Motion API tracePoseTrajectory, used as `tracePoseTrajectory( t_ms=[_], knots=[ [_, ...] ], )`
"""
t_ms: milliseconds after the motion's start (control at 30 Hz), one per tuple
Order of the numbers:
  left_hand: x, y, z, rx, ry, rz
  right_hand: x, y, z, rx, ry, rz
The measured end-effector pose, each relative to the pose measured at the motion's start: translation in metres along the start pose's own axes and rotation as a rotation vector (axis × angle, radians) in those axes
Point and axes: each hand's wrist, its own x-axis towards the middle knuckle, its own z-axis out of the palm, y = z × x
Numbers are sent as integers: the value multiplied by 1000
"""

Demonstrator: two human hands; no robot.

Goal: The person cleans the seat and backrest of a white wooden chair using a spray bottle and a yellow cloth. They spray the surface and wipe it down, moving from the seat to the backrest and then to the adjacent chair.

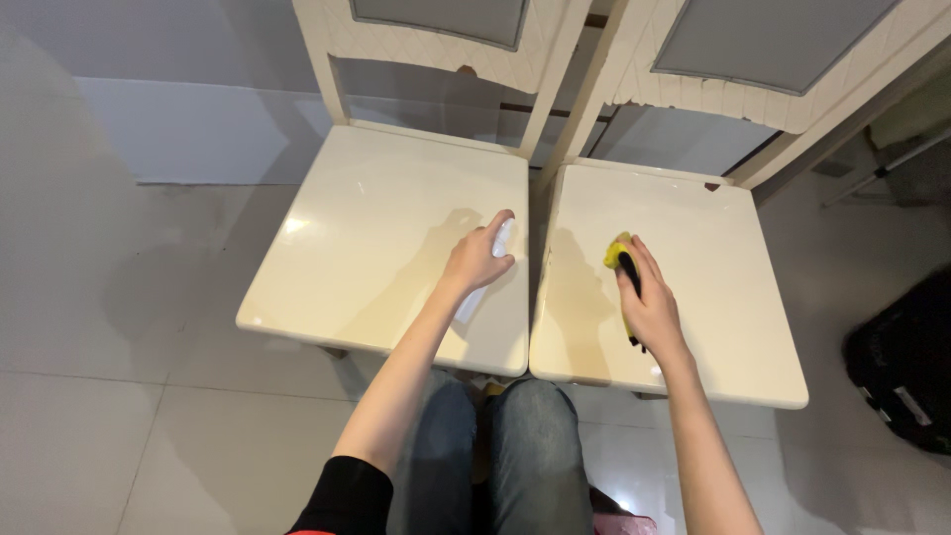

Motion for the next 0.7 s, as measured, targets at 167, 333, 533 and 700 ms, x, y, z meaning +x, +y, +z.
tracePoseTrajectory(
  t_ms=[167, 333, 533, 700],
  knots=[
    [-3, 8, -2, 45, -1, 23, -14, 18, -6, 0, 14, 46],
    [-6, 7, -7, 62, -6, 14, -17, 19, -9, -6, 20, 26],
    [-25, 8, -39, -10, 22, 5, -3, 7, -9, -28, 6, 17],
    [-47, 9, -71, -15, 40, 12, 25, 2, 12, -31, -15, -43]
  ],
)
